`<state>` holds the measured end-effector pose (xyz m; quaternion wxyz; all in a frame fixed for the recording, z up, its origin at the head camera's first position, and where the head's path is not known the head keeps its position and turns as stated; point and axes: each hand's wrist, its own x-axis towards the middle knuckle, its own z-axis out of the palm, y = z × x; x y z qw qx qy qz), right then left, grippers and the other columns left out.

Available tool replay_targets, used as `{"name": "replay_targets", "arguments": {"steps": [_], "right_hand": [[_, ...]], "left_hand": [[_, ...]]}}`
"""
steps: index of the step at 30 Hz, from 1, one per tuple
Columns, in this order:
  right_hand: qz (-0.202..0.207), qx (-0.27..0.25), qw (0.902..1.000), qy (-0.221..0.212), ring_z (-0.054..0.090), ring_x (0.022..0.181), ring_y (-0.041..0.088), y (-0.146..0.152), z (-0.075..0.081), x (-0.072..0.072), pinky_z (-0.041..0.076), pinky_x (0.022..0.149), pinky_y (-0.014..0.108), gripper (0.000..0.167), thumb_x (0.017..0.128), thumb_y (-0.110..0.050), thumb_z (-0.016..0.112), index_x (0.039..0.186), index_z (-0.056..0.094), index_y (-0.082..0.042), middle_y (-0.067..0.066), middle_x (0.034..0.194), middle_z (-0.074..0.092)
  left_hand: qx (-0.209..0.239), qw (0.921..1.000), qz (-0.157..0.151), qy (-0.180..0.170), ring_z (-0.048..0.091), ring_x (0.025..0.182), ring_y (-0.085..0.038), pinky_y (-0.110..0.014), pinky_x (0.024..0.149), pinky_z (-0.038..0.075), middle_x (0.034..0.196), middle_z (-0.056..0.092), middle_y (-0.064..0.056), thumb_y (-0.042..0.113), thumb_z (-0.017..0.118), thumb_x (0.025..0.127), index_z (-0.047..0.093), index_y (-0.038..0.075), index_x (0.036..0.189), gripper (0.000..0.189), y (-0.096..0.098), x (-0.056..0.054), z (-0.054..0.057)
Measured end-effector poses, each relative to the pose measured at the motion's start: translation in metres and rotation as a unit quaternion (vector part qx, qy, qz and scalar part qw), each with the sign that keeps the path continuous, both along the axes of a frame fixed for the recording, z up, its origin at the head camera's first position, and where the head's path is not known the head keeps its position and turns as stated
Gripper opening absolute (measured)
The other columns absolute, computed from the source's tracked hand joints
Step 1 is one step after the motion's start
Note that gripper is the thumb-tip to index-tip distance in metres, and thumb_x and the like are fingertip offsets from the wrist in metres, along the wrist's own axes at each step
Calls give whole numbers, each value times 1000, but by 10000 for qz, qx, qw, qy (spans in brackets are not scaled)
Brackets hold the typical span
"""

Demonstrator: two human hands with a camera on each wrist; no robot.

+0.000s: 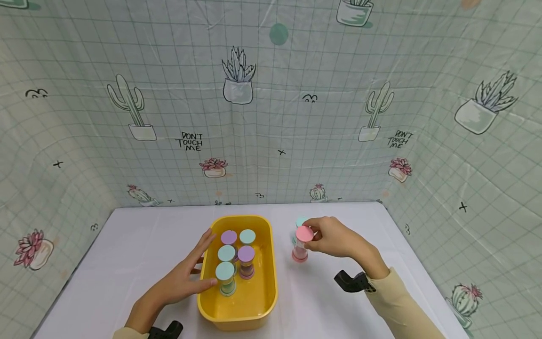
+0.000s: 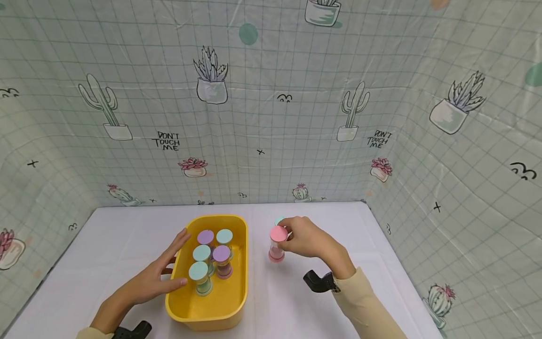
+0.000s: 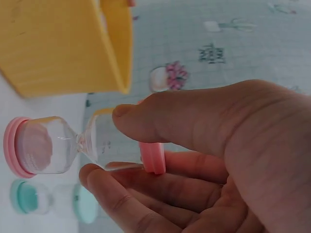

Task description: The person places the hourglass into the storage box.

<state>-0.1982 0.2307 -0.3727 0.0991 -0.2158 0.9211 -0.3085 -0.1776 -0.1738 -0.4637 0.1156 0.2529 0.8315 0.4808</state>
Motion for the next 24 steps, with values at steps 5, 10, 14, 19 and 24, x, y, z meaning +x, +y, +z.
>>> {"name": "replay_targets", "arguments": {"steps": [5, 10, 14, 19, 24], "right_hand": [[22, -228, 9995, 220, 68, 79, 8, -4, 21, 4, 56, 70, 26, 26, 90, -10, 75, 116, 71, -9, -1, 98, 73], [73, -415, 9983, 412, 71, 87, 9, -12, 37, 5, 59, 75, 25, 28, 91, -12, 76, 118, 70, -10, -1, 103, 73], [109, -480, 9979, 423, 73, 92, 10, -23, 48, 6, 60, 79, 25, 33, 91, -14, 77, 122, 69, -10, -2, 107, 74], [320, -545, 9974, 336, 73, 94, 11, -40, 55, 7, 60, 80, 24, 34, 91, -16, 77, 124, 68, -10, -1, 110, 73], [617, -678, 9957, 142, 73, 91, 10, -58, 56, 6, 60, 77, 24, 31, 91, -14, 77, 121, 69, -11, -1, 110, 73]], "left_hand": [[0, 10000, -14, 29, 49, 134, -48, -53, 93, 51, 175, -4, -11, 28, 73, 93, 15, 20, 167, 95, 0, 0, 0], [48, 10000, -15, 50, 49, 134, -48, -54, 93, 50, 175, -4, -11, 27, 73, 92, 15, 21, 167, 95, -1, 0, -1], [43, 10000, -3, 56, 49, 134, -48, -53, 93, 50, 175, -4, -11, 27, 73, 93, 15, 22, 167, 94, -1, 0, -1], [57, 10000, -11, 60, 49, 133, -47, -54, 94, 51, 175, -4, -11, 27, 72, 93, 14, 22, 167, 94, -2, -1, -2], [70, 9999, -47, 95, 49, 133, -47, -54, 93, 51, 175, -4, -12, 26, 72, 93, 14, 21, 167, 94, -2, 0, -2]]}}
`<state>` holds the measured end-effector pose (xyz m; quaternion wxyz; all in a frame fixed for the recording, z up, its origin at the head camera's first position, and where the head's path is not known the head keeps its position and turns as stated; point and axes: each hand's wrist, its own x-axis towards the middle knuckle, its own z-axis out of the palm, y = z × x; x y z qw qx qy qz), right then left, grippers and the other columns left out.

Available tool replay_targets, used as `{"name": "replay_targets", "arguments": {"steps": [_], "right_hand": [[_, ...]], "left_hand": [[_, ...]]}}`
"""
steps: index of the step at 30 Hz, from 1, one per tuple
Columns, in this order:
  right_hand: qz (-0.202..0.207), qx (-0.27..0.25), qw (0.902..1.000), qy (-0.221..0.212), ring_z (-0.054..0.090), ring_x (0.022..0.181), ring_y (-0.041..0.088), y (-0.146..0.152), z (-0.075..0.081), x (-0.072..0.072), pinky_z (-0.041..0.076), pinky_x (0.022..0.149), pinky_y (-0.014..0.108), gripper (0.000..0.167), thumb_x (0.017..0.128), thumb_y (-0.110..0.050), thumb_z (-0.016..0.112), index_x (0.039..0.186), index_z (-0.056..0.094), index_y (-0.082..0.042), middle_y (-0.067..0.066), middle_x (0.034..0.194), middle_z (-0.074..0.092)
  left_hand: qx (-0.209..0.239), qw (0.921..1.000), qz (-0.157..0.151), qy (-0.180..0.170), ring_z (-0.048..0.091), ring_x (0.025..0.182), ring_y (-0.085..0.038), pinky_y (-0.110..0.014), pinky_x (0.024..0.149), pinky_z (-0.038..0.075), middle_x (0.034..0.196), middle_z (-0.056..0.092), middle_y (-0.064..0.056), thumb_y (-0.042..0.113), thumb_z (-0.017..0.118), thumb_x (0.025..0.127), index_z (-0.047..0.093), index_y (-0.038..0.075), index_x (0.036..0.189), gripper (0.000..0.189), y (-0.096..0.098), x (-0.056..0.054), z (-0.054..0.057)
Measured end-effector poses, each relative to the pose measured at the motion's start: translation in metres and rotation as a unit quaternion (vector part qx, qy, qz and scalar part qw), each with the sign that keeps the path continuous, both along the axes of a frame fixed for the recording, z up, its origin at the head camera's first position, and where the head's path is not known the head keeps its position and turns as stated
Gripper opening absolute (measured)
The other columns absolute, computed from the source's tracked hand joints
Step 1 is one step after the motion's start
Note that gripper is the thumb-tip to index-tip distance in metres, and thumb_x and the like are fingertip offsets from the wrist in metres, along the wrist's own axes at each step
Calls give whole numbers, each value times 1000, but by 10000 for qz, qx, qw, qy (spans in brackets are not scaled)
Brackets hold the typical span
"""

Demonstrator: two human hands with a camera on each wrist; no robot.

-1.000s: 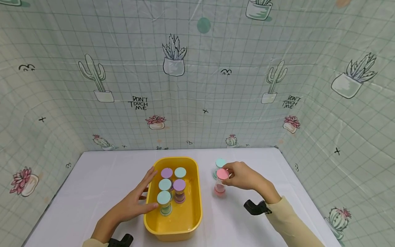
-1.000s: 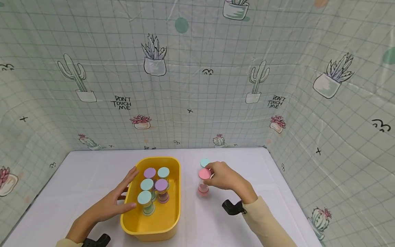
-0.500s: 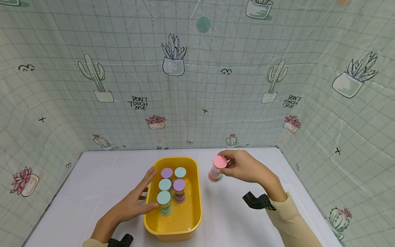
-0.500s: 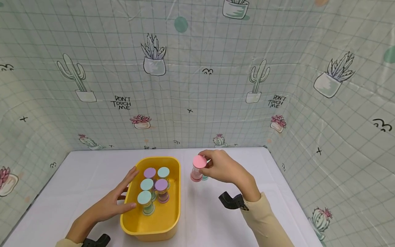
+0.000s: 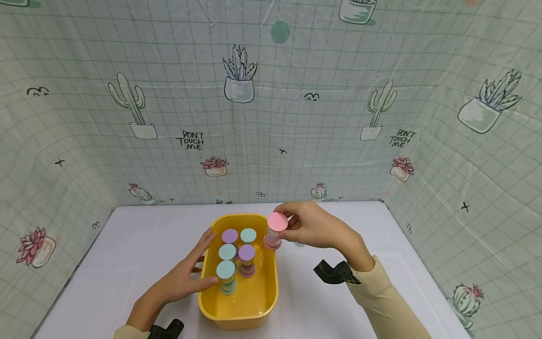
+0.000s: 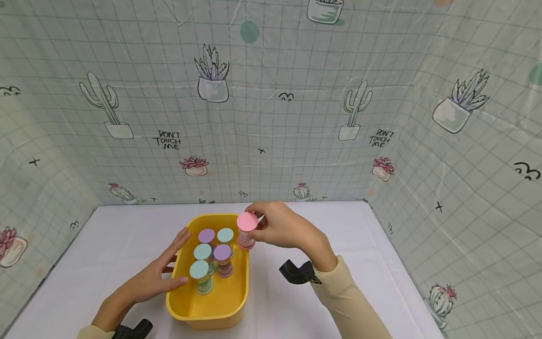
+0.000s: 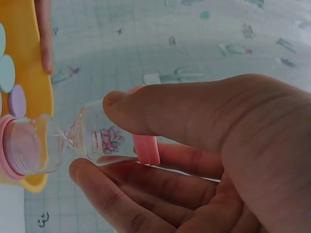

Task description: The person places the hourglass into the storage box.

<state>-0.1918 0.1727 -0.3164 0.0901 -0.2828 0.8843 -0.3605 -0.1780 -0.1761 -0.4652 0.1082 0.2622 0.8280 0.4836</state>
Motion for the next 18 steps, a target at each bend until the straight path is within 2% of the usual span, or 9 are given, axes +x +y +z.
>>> {"name": "replay_targets", "arguments": {"steps": [12, 18], "right_hand": [[610, 152, 9971, -432, 72, 92, 7, -38, -11, 3, 58, 81, 21, 32, 92, -12, 77, 123, 68, -9, 1, 111, 73], [948, 333, 9939, -460, 70, 87, 3, -50, -18, 4, 57, 81, 19, 27, 90, -13, 78, 116, 69, -10, -3, 103, 74]], "left_hand": [[-37, 9999, -119, 91, 51, 132, -47, -53, 93, 52, 174, -4, -13, 26, 74, 92, 16, 21, 167, 95, 1, -1, 2], [-72, 9999, -69, 32, 51, 132, -45, -53, 93, 52, 175, -5, -12, 28, 73, 92, 16, 21, 167, 94, 0, -2, 1]]}}
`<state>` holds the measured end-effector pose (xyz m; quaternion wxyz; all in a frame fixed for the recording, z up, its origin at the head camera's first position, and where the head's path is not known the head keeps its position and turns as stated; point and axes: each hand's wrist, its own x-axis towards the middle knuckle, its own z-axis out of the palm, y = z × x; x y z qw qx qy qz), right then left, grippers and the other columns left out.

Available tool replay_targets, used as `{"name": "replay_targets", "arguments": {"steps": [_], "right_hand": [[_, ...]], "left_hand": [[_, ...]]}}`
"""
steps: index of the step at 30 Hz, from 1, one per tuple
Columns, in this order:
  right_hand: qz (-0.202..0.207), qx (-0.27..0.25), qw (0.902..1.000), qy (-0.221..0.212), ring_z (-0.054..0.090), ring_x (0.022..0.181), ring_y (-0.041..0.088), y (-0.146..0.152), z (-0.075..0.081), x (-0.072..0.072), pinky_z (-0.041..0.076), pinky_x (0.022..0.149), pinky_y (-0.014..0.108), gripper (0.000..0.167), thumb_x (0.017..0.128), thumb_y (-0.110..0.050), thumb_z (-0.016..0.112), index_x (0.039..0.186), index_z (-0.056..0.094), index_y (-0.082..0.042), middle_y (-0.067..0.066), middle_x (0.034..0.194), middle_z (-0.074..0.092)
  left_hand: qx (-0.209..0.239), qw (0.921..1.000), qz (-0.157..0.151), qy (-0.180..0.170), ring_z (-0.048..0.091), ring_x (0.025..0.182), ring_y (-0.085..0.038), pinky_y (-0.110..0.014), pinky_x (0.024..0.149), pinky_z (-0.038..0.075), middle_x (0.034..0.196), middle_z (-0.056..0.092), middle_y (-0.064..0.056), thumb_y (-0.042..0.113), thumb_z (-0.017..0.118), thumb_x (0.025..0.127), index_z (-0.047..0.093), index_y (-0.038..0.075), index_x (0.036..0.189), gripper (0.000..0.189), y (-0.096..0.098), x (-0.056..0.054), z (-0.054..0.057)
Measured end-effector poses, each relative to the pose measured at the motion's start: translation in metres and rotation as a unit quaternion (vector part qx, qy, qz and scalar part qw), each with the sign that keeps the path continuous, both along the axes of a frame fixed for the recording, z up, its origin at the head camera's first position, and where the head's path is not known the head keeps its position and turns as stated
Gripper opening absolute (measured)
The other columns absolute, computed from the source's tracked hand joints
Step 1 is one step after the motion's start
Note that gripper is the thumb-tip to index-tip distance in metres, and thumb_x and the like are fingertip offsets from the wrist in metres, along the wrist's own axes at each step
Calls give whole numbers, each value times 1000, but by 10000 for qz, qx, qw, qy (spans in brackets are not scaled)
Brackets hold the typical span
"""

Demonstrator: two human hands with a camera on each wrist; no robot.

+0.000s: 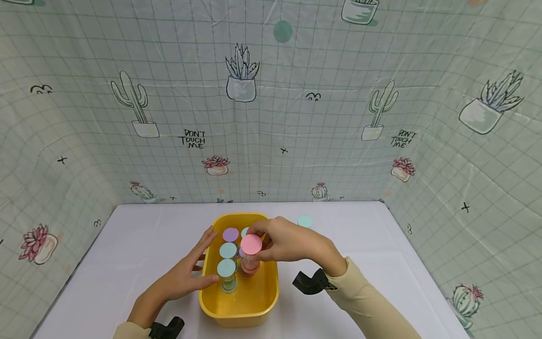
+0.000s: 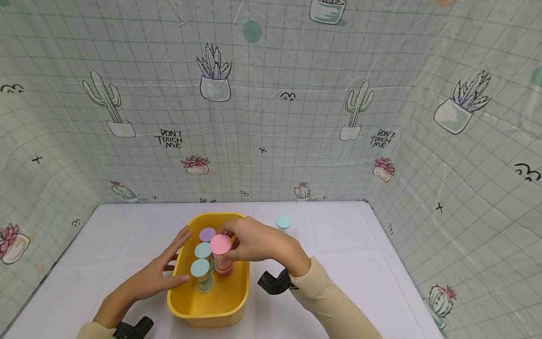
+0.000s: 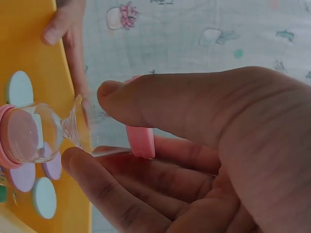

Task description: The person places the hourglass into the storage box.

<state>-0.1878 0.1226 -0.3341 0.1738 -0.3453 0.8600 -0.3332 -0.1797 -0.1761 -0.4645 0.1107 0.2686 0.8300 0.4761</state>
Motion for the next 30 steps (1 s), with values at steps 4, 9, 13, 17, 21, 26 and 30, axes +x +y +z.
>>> {"name": "replay_targets", "arguments": {"steps": [4, 9, 13, 17, 21, 26, 30], "right_hand": [[178, 104, 9998, -11, 69, 87, 3, -6, -6, -2, 57, 81, 18, 25, 90, -14, 79, 113, 70, -12, -5, 103, 73], [315, 329, 9989, -121, 69, 90, 7, -12, -16, -6, 56, 82, 16, 27, 89, -13, 81, 114, 71, -9, -4, 104, 73], [318, 578, 9976, -215, 67, 88, 5, -16, -25, -8, 55, 80, 16, 29, 88, -14, 83, 114, 72, -10, -6, 103, 73], [395, 802, 9958, -195, 63, 86, 3, -19, -33, -10, 54, 78, 15, 30, 87, -15, 84, 113, 72, -12, -8, 101, 72], [504, 967, 9939, -133, 65, 92, 2, -21, -39, -12, 54, 80, 15, 32, 86, -14, 84, 116, 73, -12, -5, 106, 75], [521, 1184, 9916, -65, 67, 90, 2, -24, -44, -13, 54, 79, 14, 38, 85, -12, 85, 121, 74, -12, -3, 106, 76], [469, 1298, 9904, -36, 66, 87, 2, -26, -46, -15, 54, 77, 14, 40, 83, -13, 87, 121, 74, -14, -4, 104, 75]], "left_hand": [[-19, 10000, 22, -40, 51, 132, -45, -53, 94, 51, 175, -5, -10, 28, 72, 93, 15, 22, 167, 94, 0, -1, -1], [4, 10000, -49, 80, 52, 131, -46, -52, 93, 52, 174, -5, -14, 27, 72, 93, 15, 19, 167, 94, 0, -2, -1], [12, 9999, -74, 111, 52, 131, -46, -51, 92, 53, 174, -4, -14, 26, 73, 92, 16, 19, 167, 94, 0, -1, -1], [11, 10000, -59, 52, 52, 131, -45, -50, 92, 53, 174, -5, -13, 26, 73, 93, 16, 20, 167, 93, -1, 0, -1], [24, 10000, -21, -2, 51, 131, -46, -51, 92, 52, 174, -5, -13, 26, 72, 93, 16, 20, 167, 93, -1, 0, -2], [83, 9999, 28, -76, 50, 132, -46, -53, 94, 51, 175, -5, -12, 27, 72, 93, 16, 21, 167, 93, -1, 1, -3], [75, 10000, 21, -40, 51, 132, -46, -53, 93, 51, 174, -5, -13, 27, 72, 93, 17, 21, 167, 92, 0, 1, -2]]}}
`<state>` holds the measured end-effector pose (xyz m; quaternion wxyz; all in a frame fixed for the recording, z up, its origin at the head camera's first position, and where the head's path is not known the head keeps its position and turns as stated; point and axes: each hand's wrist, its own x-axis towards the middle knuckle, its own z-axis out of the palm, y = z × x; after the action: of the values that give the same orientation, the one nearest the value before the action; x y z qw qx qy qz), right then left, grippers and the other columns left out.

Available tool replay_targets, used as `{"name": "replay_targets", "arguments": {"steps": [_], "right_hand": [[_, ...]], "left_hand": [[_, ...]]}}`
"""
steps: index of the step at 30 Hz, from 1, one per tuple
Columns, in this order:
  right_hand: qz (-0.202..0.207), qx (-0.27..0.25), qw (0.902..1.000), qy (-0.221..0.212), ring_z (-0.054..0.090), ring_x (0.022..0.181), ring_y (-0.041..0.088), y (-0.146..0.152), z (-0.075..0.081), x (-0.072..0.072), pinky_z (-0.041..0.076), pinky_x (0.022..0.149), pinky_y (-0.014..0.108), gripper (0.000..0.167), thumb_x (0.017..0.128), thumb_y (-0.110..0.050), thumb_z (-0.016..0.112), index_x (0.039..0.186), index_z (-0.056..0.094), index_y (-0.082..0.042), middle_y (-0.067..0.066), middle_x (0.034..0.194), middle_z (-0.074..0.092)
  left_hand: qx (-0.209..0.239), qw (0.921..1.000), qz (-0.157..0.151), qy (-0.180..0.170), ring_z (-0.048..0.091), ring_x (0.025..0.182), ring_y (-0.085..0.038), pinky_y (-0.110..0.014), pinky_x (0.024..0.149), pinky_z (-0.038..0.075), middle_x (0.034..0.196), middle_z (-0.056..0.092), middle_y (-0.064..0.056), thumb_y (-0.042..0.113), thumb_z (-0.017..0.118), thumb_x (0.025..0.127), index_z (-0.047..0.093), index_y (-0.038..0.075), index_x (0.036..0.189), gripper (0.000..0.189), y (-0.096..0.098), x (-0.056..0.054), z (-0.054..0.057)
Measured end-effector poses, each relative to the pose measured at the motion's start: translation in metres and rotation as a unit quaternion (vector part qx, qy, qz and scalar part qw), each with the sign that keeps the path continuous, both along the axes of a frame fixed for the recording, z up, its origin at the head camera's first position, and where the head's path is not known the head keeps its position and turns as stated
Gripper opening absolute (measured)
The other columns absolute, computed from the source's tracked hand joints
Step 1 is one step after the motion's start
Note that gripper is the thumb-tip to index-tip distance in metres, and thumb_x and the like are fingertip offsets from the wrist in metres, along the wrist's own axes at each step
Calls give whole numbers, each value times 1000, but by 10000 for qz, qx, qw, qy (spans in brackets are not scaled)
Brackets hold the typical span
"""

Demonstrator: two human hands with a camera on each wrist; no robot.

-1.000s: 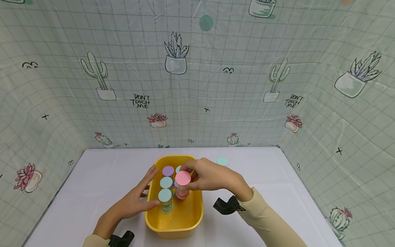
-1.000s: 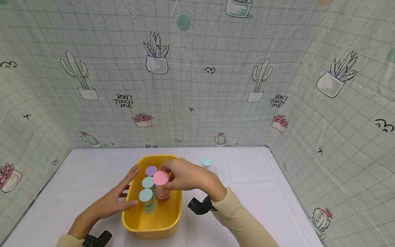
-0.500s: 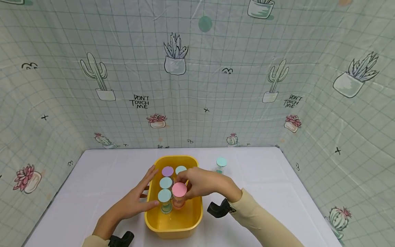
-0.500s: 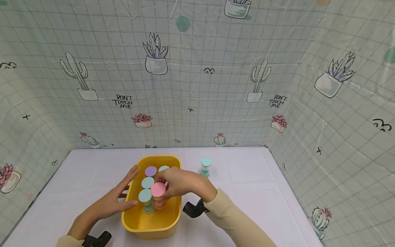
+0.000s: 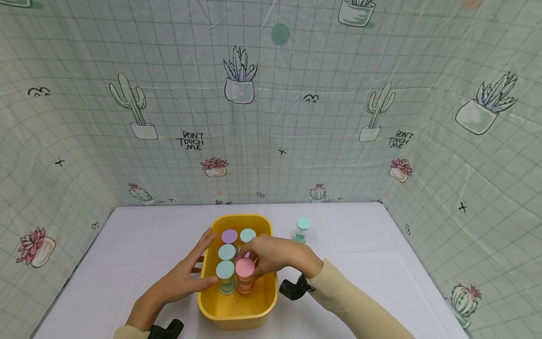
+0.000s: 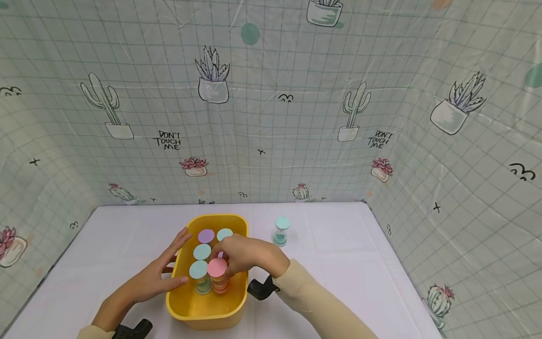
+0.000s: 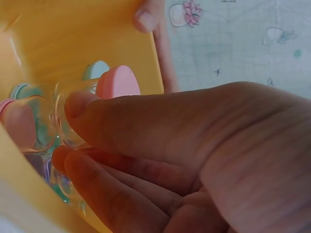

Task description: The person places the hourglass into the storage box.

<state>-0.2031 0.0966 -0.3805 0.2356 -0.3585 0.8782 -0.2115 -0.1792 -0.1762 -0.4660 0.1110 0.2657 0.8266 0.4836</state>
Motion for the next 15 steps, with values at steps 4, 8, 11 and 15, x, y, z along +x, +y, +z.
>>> {"name": "replay_targets", "arguments": {"steps": [4, 8, 11, 15], "right_hand": [[-39, 87, 9999, 32, 66, 87, 2, -2, -3, -2, 54, 77, 14, 41, 82, -13, 88, 121, 74, -14, -3, 105, 76], [-80, 169, 9998, 65, 66, 87, 2, -4, -5, -3, 54, 77, 14, 40, 82, -13, 88, 120, 76, -15, -3, 105, 76], [-158, 252, 9995, 75, 66, 86, 3, -6, -6, -3, 54, 76, 15, 39, 83, -13, 87, 120, 77, -16, -4, 105, 76], [-257, 393, 9988, 100, 64, 84, 3, -9, -8, -3, 54, 74, 15, 39, 82, -14, 88, 120, 77, -17, -3, 103, 76]], "left_hand": [[-41, 10000, -32, 57, 52, 131, -46, -52, 93, 52, 174, -4, -14, 27, 72, 93, 18, 21, 166, 92, 1, 0, 1], [-72, 10000, -6, 39, 52, 132, -46, -51, 93, 52, 174, -4, -13, 27, 72, 93, 18, 22, 166, 91, 0, 0, 1], [-89, 10000, 1, 24, 52, 132, -46, -50, 93, 52, 175, -5, -12, 27, 72, 93, 18, 22, 166, 91, 1, 0, 1], [-96, 9999, -13, 36, 52, 131, -45, -49, 92, 53, 175, -5, -12, 26, 71, 93, 18, 21, 166, 90, 1, -1, 2]]}}
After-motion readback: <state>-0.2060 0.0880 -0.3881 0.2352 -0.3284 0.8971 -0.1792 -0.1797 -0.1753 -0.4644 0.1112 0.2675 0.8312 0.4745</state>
